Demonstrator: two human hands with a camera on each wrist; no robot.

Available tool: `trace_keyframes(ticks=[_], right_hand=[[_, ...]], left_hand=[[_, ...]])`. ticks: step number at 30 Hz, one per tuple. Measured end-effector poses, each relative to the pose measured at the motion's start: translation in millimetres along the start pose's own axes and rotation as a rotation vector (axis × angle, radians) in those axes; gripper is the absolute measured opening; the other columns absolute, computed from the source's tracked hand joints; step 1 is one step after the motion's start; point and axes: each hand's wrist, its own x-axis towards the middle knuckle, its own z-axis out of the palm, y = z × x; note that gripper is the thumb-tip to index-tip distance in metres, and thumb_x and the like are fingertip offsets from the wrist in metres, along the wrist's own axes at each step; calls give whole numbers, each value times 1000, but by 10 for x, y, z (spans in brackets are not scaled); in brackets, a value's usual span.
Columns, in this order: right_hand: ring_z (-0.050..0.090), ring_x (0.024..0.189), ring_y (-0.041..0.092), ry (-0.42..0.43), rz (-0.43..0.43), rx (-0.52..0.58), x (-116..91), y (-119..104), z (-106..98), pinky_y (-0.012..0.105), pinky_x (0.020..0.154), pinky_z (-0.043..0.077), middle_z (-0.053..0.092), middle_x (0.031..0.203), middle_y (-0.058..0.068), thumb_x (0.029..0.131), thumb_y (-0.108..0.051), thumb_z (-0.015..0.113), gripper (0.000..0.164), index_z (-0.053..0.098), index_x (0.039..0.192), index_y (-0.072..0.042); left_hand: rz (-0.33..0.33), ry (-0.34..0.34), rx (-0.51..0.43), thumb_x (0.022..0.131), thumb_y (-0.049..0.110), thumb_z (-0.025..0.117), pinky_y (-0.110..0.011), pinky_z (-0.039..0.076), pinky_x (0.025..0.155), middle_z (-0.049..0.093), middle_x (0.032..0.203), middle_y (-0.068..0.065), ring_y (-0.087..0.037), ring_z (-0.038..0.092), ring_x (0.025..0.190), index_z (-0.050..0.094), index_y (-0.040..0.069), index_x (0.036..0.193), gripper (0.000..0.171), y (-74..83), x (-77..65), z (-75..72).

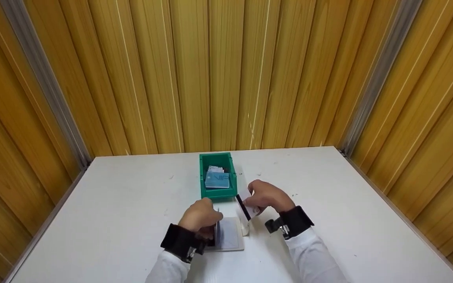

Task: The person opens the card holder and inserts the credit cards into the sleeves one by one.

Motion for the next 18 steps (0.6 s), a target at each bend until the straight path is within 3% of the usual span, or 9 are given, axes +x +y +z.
trace_keyframes(ticks=[3,9,12,15,18], right_hand=[[64,64,16,5,-12,5,1,8,-11,34,64,55,66,81,7,85,-21,74,23,63,100,-6],[67,68,16,-7,1,0,20,4,-18,29,62,52,67,87,8,86,-23,75,31,63,108,-5],[67,69,15,2,-10,-17,27,14,-6,27,61,50,67,87,7,86,-24,75,30,64,106,-4],[65,67,15,12,-24,-22,22,20,11,26,59,49,67,84,6,85,-23,74,25,64,100,-5],[66,67,15,4,-34,20,18,1,19,28,60,53,67,83,7,86,-21,72,21,64,98,-5]], left_hand=[[24,-32,-45,89,19,69,-30,54,48,71,70,-14,-21,69,50,67,-1,92,20,-13,25,-30],[-8,-77,-82,89,34,77,-31,57,49,73,71,-15,-20,70,52,71,-2,88,36,-28,80,-2],[16,-90,-78,91,29,73,-30,56,47,73,68,-15,-20,69,50,72,-2,86,32,-57,82,-11],[59,-57,-77,91,15,66,-31,56,45,71,68,-15,-21,68,48,70,-5,88,21,-108,77,-42],[77,27,-77,83,4,61,-32,54,45,68,71,-12,-20,66,50,68,-6,92,15,-194,64,-73]])
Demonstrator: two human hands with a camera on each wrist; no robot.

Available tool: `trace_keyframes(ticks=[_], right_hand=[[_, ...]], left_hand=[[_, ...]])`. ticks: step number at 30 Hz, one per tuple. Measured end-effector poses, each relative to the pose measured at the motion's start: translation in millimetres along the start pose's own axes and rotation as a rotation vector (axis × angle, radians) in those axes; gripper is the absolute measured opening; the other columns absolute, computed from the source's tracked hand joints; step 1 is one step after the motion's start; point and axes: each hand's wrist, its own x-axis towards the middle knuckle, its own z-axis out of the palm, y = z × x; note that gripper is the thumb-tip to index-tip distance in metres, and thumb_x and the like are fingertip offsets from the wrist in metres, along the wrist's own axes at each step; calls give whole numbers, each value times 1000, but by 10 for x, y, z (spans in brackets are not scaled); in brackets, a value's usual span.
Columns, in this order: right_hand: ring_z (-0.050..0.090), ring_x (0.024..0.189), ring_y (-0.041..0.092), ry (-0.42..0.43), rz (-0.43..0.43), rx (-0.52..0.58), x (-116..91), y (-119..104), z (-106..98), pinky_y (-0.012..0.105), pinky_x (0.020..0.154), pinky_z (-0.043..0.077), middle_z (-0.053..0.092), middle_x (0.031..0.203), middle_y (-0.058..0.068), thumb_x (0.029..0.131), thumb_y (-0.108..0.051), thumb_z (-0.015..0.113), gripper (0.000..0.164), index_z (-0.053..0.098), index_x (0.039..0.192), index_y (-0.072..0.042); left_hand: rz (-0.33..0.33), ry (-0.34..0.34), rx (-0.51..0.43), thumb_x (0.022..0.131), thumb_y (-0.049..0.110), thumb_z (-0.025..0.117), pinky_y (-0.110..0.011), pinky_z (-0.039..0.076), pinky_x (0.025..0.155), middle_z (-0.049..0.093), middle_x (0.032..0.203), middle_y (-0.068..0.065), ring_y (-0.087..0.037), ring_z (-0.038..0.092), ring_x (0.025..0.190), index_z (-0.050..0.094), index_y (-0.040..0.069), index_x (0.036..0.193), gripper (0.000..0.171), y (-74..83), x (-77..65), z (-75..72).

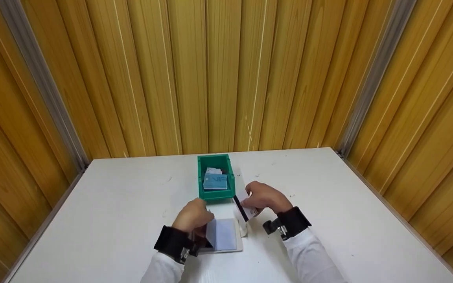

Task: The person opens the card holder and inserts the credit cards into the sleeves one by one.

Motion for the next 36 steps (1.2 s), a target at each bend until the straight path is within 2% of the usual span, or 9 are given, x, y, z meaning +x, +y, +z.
trace_keyframes(ticks=[4,8,11,14,19,23,28,36], right_hand=[[68,71,16,-14,-35,134,23,-57,14,32,63,60,70,87,9,91,-16,63,16,66,100,-3],[67,76,15,-4,-70,227,29,-119,20,29,63,60,71,92,10,95,-15,62,15,69,100,-3],[68,74,14,-1,-81,264,29,-164,42,27,62,59,72,90,9,94,-17,68,15,69,100,-3],[69,70,13,-19,-80,292,36,-208,102,26,60,59,73,87,8,89,-18,75,18,71,100,-4],[64,61,11,-79,-96,237,48,-221,255,21,54,54,72,78,4,87,-19,78,17,77,99,-7],[61,56,9,-109,-126,182,46,-190,349,21,53,52,69,72,1,87,-16,77,13,78,97,-8],[61,57,11,-142,-140,127,38,-174,411,23,54,51,69,70,0,86,-15,77,12,78,96,-9],[57,56,11,-188,-100,44,72,-130,476,24,51,44,63,64,-1,87,-19,77,11,78,96,-12]], left_hand=[[-15,87,-39,80,3,63,-30,53,47,62,70,-8,-18,63,54,66,-4,86,9,-188,-52,-61],[-5,111,-108,85,10,70,-27,54,48,64,67,-6,-15,62,53,70,-4,80,14,-400,-86,-89],[-18,78,-166,88,17,74,-23,52,50,66,67,-4,-12,61,54,74,-2,84,20,-559,-72,-79],[-50,16,-237,90,25,75,-21,52,54,67,70,-2,-10,62,58,75,0,91,25,-717,-25,-84],[-74,-106,-348,91,30,74,-20,55,61,69,76,-2,-10,65,65,75,2,102,30,-933,40,-120],[-27,-179,-398,92,30,74,-22,58,64,70,78,-2,-10,67,68,74,1,104,32,-1019,65,-124],[24,-197,-432,92,29,74,-23,59,63,67,77,-1,-11,65,68,72,-1,102,31,-1052,84,-109],[13,-196,-430,92,29,74,-22,58,63,68,78,-1,-11,65,68,74,1,102,29,-1044,101,-80]])
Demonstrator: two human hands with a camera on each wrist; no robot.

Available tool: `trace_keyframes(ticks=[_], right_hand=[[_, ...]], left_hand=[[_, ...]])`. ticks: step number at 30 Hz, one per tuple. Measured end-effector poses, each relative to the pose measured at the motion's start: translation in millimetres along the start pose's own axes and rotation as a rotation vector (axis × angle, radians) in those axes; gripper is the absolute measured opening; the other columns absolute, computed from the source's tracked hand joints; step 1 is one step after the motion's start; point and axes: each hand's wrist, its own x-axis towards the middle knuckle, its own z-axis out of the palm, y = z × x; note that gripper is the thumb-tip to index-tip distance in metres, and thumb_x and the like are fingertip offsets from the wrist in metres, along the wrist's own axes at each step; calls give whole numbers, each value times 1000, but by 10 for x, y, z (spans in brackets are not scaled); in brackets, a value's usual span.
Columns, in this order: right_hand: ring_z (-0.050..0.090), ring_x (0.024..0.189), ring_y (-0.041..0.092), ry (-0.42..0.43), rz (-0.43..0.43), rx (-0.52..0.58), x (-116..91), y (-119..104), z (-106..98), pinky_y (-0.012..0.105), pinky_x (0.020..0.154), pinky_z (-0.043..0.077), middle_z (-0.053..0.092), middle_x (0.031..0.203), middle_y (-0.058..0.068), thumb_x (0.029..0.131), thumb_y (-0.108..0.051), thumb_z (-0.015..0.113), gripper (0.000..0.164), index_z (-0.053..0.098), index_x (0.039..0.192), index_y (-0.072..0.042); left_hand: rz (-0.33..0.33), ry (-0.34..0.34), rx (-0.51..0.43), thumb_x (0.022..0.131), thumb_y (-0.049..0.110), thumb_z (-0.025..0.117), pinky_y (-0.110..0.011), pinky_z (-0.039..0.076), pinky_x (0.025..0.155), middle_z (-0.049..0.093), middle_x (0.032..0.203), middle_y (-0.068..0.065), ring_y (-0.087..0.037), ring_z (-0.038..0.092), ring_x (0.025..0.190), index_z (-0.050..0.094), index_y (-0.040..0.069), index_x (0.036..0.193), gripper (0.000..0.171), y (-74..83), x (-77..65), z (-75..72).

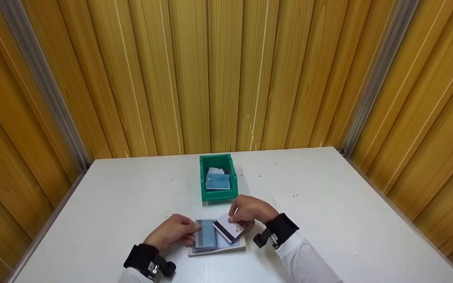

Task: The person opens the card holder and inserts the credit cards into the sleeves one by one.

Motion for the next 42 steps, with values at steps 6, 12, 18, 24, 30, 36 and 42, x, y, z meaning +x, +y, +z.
trace_keyframes(ticks=[6,12,18,24,30,36,42], right_hand=[[58,55,11,-9,11,0,19,19,26,23,50,46,65,64,-1,87,-20,77,12,79,96,-12],[60,59,12,-7,9,2,37,-9,71,26,53,48,66,68,-1,86,-23,78,15,78,97,-13],[59,59,11,-30,3,27,38,-60,124,26,53,47,65,69,-3,87,-24,77,12,77,95,-16],[60,58,9,-24,5,67,48,-66,176,23,52,46,67,68,-2,88,-20,75,8,75,88,-12],[62,55,10,-34,21,79,30,-77,218,23,51,48,69,66,1,90,-20,74,13,74,81,-11],[63,52,10,-50,44,80,27,-77,192,23,50,48,70,62,3,91,-20,73,17,75,77,-11],[66,53,10,-56,49,111,47,-57,164,22,53,52,71,64,4,91,-19,73,14,76,80,-10]], left_hand=[[23,-9,5,93,27,73,-23,59,62,67,75,-1,-10,65,67,74,0,101,28,-15,-1,5],[25,-6,5,92,28,74,-23,59,63,67,75,-1,-11,65,67,74,1,100,28,-8,4,-5],[20,-7,21,93,28,73,-23,59,64,67,74,-1,-10,65,67,74,1,101,29,18,-8,-11],[6,-3,33,94,27,72,-23,59,64,67,73,0,-10,66,66,74,1,101,26,33,-10,-4],[-7,0,31,93,27,72,-23,59,65,69,75,-1,-10,67,67,74,2,101,26,28,-3,-2],[-22,2,31,93,28,73,-23,59,65,69,78,-1,-10,67,69,75,4,102,26,14,4,-7],[-17,-2,20,92,29,73,-23,59,65,71,79,-2,-10,67,69,75,3,102,27,26,3,-9]])
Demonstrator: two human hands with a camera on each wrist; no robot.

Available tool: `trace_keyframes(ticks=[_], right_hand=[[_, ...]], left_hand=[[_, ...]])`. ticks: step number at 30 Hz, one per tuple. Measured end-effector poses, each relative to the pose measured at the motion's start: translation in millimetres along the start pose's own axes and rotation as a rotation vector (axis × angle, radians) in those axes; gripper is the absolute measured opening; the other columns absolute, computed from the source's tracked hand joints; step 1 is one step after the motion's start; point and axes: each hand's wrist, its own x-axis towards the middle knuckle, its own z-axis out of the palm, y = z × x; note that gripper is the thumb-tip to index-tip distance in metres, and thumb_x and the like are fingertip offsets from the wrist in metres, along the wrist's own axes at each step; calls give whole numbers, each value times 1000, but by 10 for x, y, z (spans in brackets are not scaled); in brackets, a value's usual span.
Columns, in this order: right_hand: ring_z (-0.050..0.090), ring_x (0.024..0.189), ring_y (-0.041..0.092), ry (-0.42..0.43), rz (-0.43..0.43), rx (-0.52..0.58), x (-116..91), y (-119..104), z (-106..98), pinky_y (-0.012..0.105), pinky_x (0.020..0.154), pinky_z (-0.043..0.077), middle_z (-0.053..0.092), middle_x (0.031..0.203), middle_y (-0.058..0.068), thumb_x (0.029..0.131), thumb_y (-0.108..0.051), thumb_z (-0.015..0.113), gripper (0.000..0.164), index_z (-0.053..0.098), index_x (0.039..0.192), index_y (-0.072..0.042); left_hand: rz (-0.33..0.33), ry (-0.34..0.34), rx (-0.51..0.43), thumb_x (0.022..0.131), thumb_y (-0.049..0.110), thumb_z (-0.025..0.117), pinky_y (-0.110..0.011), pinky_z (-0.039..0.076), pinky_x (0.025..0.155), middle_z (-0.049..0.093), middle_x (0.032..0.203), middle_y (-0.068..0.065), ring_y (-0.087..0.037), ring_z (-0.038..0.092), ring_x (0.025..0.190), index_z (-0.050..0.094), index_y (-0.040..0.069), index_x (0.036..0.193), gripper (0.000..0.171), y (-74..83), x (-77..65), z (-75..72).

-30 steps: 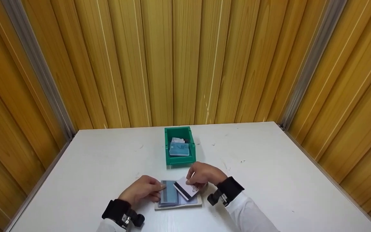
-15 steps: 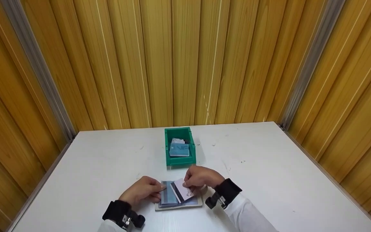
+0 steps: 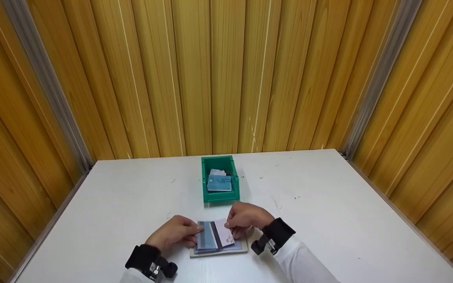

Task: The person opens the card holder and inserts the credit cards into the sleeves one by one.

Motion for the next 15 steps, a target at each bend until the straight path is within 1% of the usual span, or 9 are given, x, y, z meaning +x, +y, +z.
trace_keyframes(ticks=[4,11,15], right_hand=[[66,52,9,8,-4,5,14,3,0,21,52,49,71,63,3,91,-19,74,14,77,80,-10],[65,50,6,17,-22,21,25,14,19,18,50,46,71,62,3,91,-15,73,14,77,81,-6],[65,50,6,19,-20,15,25,-1,44,18,50,46,72,62,3,91,-15,73,15,78,80,-8]], left_hand=[[7,-6,-8,92,29,74,-23,59,65,71,79,-2,-11,67,69,74,3,102,29,6,-2,-7],[25,-24,-25,92,28,73,-23,60,65,70,77,-2,-10,68,69,73,1,103,29,-13,1,-11],[25,-31,-23,92,30,74,-24,60,66,71,79,-2,-10,69,70,74,1,103,31,-17,-2,-22]])
